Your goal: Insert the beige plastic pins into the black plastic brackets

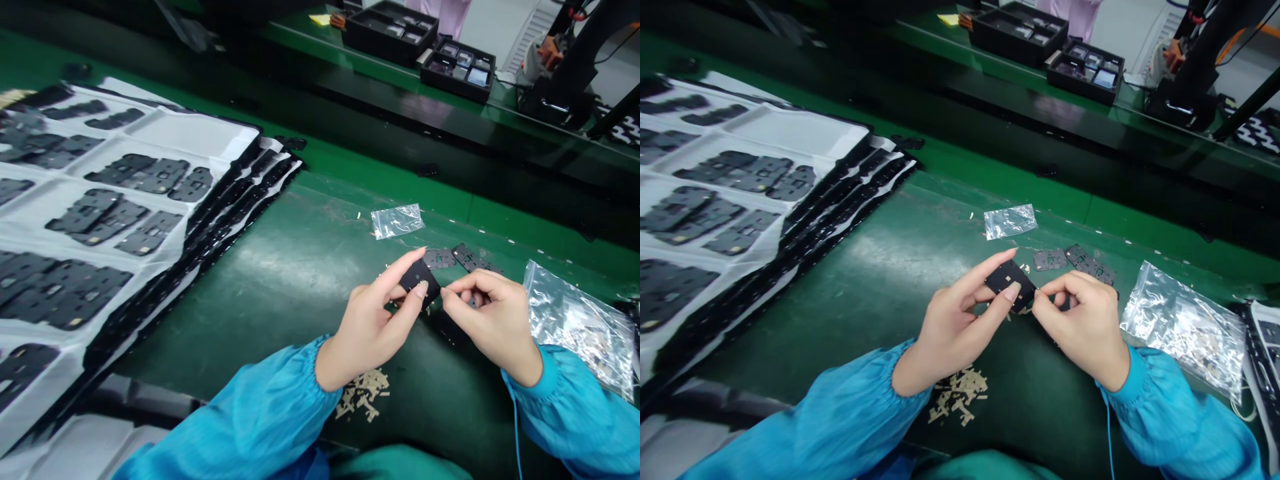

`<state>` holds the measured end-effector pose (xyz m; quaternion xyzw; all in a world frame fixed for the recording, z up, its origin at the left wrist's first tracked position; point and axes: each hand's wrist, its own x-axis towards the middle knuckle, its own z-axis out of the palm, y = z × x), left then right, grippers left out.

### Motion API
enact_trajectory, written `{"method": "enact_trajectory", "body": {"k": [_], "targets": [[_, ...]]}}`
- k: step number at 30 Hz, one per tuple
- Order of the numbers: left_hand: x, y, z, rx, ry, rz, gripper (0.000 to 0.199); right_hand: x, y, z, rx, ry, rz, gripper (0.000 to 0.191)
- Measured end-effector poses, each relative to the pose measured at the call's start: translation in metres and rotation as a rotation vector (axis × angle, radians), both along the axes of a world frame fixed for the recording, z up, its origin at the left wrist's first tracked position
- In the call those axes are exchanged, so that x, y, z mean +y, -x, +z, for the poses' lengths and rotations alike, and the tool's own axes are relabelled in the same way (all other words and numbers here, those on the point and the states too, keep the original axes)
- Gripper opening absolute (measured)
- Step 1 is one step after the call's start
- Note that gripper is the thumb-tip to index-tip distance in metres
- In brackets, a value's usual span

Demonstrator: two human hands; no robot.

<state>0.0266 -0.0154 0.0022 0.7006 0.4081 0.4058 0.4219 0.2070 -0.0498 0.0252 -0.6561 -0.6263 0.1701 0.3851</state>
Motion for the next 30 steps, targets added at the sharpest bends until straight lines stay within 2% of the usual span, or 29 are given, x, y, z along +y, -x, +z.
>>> {"method": "enact_trajectory", "body": {"k": [9,12,16,18,23,30], "targets": [[0.001,0.001,-0.005,0.004,-0.023,-0.028,0.048,0.0,-0.002,-0.002,0.019,0.052,-0.014,0.013],[0.002,0.003,-0.007,-0.011,-0.022,-0.043,0.048,0.001,-0.004,-0.001,0.103,0.139,-0.021,0.01],[0.004,0.005,-0.007,-0.052,0.067,-0.07,0.049,0.005,-0.007,0.005,0.343,0.387,0.001,0.009],[0.005,0.006,-0.008,-0.08,0.133,-0.078,0.051,0.007,-0.008,0.009,0.436,0.462,-0.001,0.009],[0.005,0.006,-0.009,-0.158,0.244,-0.088,0.053,0.011,-0.008,0.015,0.537,0.539,-0.023,0.008],[0.004,0.007,-0.008,-0.189,0.291,-0.108,0.052,0.014,-0.01,0.015,0.613,0.595,0.0,0.007]]}}
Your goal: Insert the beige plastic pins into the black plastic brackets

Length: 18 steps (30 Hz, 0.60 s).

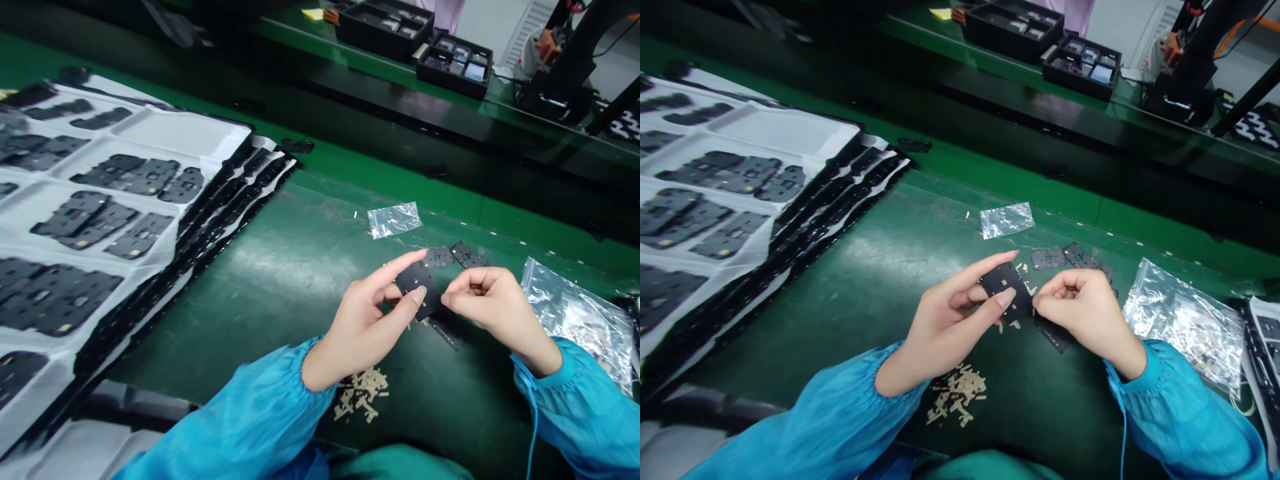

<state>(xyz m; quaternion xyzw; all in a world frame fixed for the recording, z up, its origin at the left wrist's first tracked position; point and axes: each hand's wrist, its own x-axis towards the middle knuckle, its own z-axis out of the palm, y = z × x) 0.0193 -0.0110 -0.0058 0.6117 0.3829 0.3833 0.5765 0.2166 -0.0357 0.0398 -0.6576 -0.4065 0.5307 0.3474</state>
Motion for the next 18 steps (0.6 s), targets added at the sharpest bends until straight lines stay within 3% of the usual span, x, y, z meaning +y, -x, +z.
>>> {"method": "enact_trajectory", "body": {"k": [18], "targets": [[0.0021,0.0018,0.004,-0.045,0.078,-0.045,0.055,-0.001,0.0011,0.0023,0.032,0.002,-0.011,0.008]]}}
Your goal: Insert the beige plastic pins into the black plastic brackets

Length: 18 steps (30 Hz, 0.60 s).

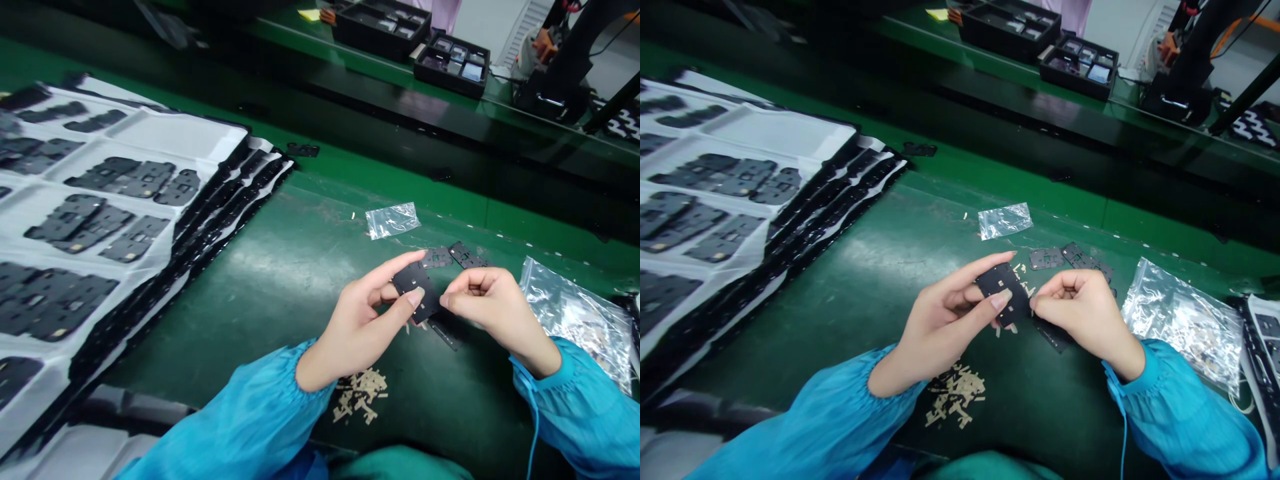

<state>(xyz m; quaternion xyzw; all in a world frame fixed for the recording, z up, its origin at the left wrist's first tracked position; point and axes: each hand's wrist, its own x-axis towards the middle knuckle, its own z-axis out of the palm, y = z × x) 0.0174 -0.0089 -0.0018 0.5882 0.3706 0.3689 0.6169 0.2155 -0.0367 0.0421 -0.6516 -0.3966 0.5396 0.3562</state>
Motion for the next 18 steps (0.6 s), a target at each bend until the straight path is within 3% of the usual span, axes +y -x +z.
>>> {"method": "enact_trajectory", "body": {"k": [12,18], "targets": [[0.003,0.0,0.011,-0.124,0.152,-0.033,0.052,-0.003,-0.001,0.0,0.056,0.048,0.045,0.014],[0.006,0.002,0.015,-0.119,0.149,-0.005,0.053,0.0,-0.004,0.0,0.099,0.008,0.027,0.023]]}}
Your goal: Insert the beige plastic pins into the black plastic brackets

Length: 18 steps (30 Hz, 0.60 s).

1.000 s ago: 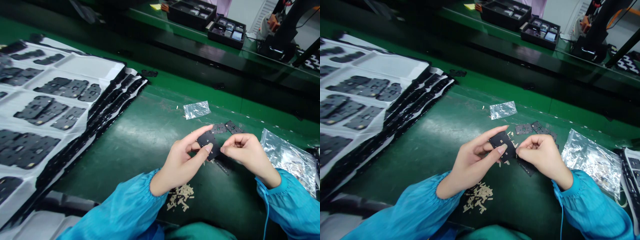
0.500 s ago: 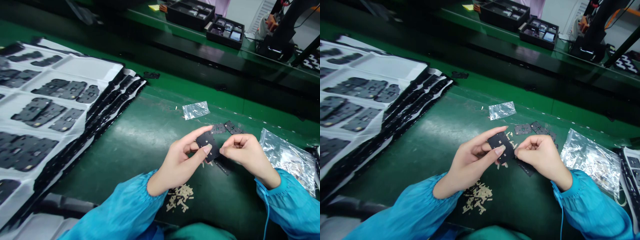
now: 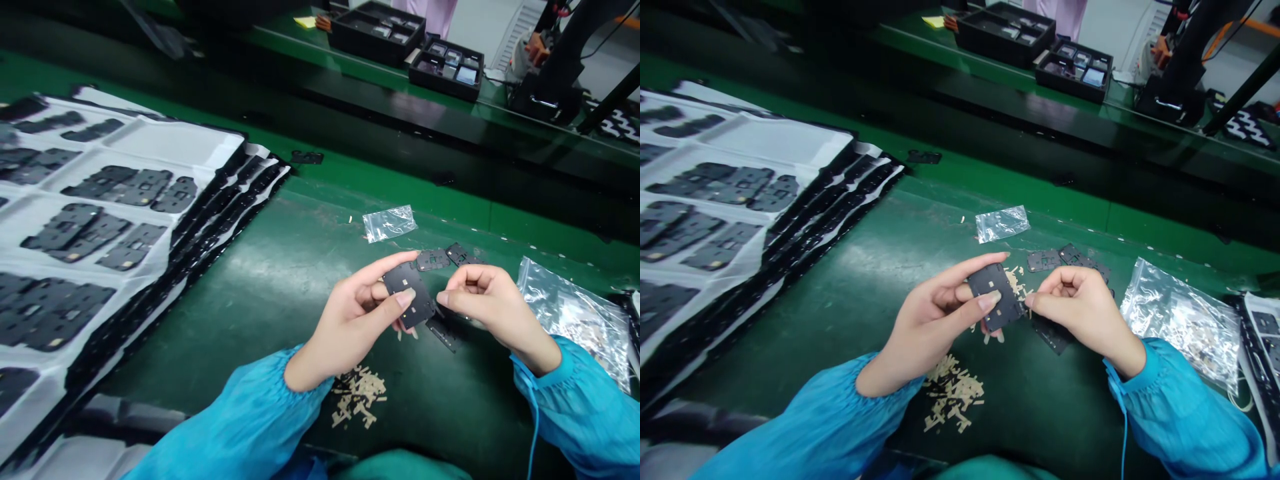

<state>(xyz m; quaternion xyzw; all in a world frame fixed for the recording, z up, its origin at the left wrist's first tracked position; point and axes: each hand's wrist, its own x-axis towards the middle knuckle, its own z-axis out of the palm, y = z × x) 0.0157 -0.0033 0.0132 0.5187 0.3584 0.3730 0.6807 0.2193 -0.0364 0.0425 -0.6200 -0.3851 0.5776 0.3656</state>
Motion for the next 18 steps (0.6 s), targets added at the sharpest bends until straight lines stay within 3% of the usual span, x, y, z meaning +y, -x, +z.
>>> {"method": "enact_trajectory", "body": {"k": [7,10,14,18], "targets": [[-0.002,0.002,-0.003,-0.014,-0.032,-0.02,0.049,-0.006,0.0,-0.006,-0.02,-0.011,0.186,0.022],[-0.002,0.0,-0.007,-0.05,-0.007,-0.028,0.051,-0.01,0.003,-0.004,-0.06,-0.093,0.165,0.024],[0.0,-0.003,-0.012,-0.117,0.053,-0.033,0.049,-0.014,0.007,0.0,-0.258,-0.324,0.102,0.017],[0.0,-0.004,-0.013,-0.14,0.052,-0.009,0.04,-0.015,0.007,-0.001,-0.251,-0.338,0.121,0.017]]}}
